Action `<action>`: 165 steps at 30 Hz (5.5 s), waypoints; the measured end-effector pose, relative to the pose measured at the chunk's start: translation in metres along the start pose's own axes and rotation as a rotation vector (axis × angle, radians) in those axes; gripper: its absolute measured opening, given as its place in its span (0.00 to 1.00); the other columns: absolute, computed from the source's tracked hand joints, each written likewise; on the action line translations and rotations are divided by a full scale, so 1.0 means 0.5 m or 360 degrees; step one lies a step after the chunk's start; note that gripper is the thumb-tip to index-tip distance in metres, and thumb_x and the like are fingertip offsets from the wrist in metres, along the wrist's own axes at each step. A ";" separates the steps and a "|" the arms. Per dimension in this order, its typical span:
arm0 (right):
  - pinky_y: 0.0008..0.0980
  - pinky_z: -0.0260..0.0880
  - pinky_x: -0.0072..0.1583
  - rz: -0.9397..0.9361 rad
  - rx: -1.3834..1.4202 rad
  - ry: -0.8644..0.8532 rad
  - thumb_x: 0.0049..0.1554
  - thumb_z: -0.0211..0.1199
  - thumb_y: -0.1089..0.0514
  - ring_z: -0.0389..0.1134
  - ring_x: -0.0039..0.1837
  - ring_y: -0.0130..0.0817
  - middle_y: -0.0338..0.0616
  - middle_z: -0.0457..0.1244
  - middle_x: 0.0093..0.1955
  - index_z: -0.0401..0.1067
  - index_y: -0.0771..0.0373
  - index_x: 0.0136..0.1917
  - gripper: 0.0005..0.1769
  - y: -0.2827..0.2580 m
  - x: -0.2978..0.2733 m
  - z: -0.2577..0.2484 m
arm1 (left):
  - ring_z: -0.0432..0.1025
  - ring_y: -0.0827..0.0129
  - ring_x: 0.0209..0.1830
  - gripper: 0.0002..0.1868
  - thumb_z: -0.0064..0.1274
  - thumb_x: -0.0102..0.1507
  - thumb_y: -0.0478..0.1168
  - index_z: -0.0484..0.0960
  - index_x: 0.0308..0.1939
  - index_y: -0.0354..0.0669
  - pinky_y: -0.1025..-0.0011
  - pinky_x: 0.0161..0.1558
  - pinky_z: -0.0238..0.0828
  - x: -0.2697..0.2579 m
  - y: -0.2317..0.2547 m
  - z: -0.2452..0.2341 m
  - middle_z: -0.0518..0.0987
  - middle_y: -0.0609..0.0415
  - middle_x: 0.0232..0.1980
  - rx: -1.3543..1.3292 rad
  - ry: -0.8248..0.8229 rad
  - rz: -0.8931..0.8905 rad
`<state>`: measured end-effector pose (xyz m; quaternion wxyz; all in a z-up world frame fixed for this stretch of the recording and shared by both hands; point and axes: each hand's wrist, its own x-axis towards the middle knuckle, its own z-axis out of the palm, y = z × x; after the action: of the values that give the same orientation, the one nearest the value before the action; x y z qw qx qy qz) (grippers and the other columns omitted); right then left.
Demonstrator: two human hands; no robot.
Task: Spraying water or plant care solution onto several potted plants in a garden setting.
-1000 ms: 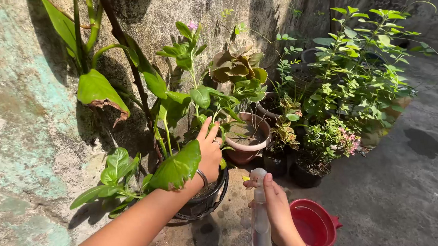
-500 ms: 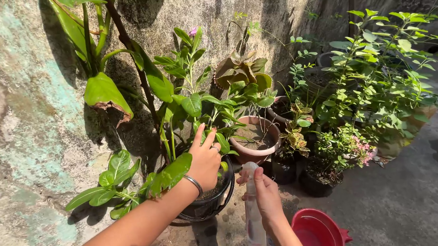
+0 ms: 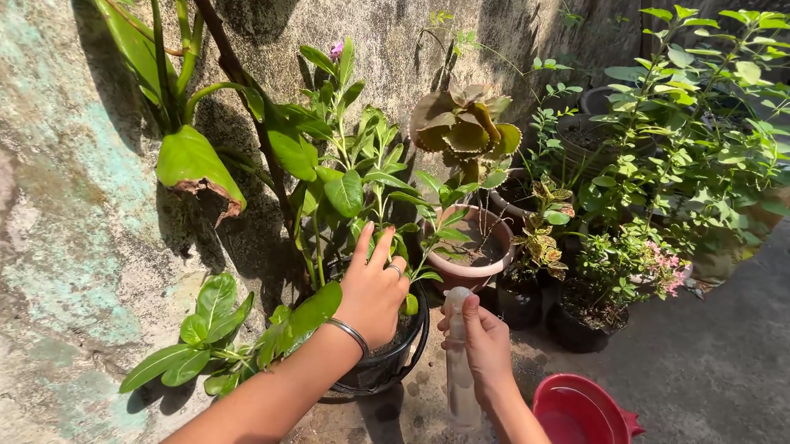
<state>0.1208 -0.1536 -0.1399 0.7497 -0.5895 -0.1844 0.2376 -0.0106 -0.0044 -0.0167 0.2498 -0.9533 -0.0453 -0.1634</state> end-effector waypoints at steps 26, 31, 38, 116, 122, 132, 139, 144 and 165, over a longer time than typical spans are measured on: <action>0.29 0.70 0.43 -0.0002 -0.0082 -0.0162 0.59 0.54 0.29 0.68 0.41 0.25 0.42 0.71 0.44 0.80 0.65 0.51 0.36 0.028 0.035 0.008 | 0.54 0.41 0.73 0.22 0.47 0.59 0.47 0.85 0.49 0.37 0.35 0.73 0.22 0.012 -0.002 0.019 0.75 0.42 0.56 0.0138 -0.0327 -0.0078; 0.27 0.70 0.43 -0.0093 -0.0031 -0.0077 0.57 0.56 0.32 0.68 0.39 0.24 0.41 0.71 0.42 0.79 0.65 0.51 0.33 -0.009 0.025 0.036 | 0.54 0.41 0.73 0.21 0.48 0.59 0.47 0.85 0.50 0.41 0.36 0.74 0.22 0.014 -0.001 0.041 0.74 0.44 0.56 0.0144 -0.0351 -0.0123; 0.28 0.68 0.43 -0.0209 -0.0041 -0.0089 0.59 0.59 0.34 0.67 0.39 0.25 0.41 0.70 0.42 0.77 0.66 0.51 0.32 0.023 0.054 0.031 | 0.54 0.40 0.73 0.22 0.48 0.59 0.47 0.85 0.50 0.41 0.36 0.74 0.24 0.004 -0.011 0.027 0.74 0.44 0.57 0.0125 -0.0377 -0.0150; 0.25 0.63 0.40 -0.0282 -0.0219 -0.0112 0.63 0.56 0.37 0.63 0.37 0.22 0.37 0.67 0.36 0.77 0.67 0.44 0.29 0.046 0.030 0.114 | 0.56 0.42 0.73 0.22 0.44 0.61 0.47 0.81 0.50 0.37 0.37 0.73 0.29 -0.057 -0.056 0.040 0.75 0.42 0.56 0.0134 -0.0122 0.0045; 0.25 0.64 0.40 -0.0186 -0.0207 -0.0134 0.61 0.54 0.36 0.64 0.37 0.21 0.35 0.69 0.38 0.79 0.64 0.46 0.29 0.005 0.008 0.134 | 0.56 0.42 0.73 0.22 0.44 0.60 0.48 0.82 0.49 0.37 0.37 0.73 0.29 -0.057 -0.057 0.032 0.75 0.41 0.55 0.0108 -0.0132 0.0044; 0.24 0.64 0.42 -0.0331 -0.0270 -0.0146 0.60 0.55 0.34 0.64 0.39 0.19 0.34 0.69 0.39 0.78 0.64 0.47 0.30 0.006 0.004 0.144 | 0.57 0.43 0.72 0.22 0.44 0.60 0.48 0.82 0.48 0.38 0.38 0.73 0.29 -0.062 -0.057 0.042 0.75 0.42 0.55 0.0133 -0.0061 0.0032; 0.27 0.65 0.40 -0.0207 -0.0266 -0.0055 0.64 0.53 0.33 0.65 0.37 0.25 0.43 0.69 0.37 0.77 0.68 0.44 0.35 0.024 0.015 0.127 | 0.56 0.42 0.73 0.20 0.43 0.62 0.48 0.82 0.48 0.38 0.37 0.73 0.29 -0.070 -0.062 0.039 0.75 0.42 0.55 0.0119 -0.0120 0.0040; 0.27 0.68 0.41 -0.0106 -0.0107 -0.0109 0.58 0.51 0.32 0.67 0.38 0.22 0.37 0.72 0.40 0.78 0.62 0.49 0.32 -0.020 0.021 0.136 | 0.57 0.41 0.71 0.22 0.43 0.62 0.47 0.81 0.52 0.37 0.37 0.72 0.32 -0.080 -0.058 0.045 0.75 0.40 0.56 0.0132 -0.0099 0.0049; 0.28 0.70 0.40 0.0142 -0.0271 -0.0309 0.60 0.50 0.32 0.69 0.38 0.24 0.38 0.71 0.37 0.79 0.60 0.45 0.31 -0.102 0.133 0.138 | 0.55 0.41 0.71 0.28 0.47 0.60 0.49 0.77 0.58 0.32 0.35 0.70 0.35 -0.042 -0.042 0.034 0.71 0.38 0.63 0.0031 -0.0192 -0.0122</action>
<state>0.1439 -0.0703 -0.0743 0.6643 -0.6329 -0.2492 0.3100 -0.0288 0.0221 -0.0281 0.2493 -0.9566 -0.0984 -0.1146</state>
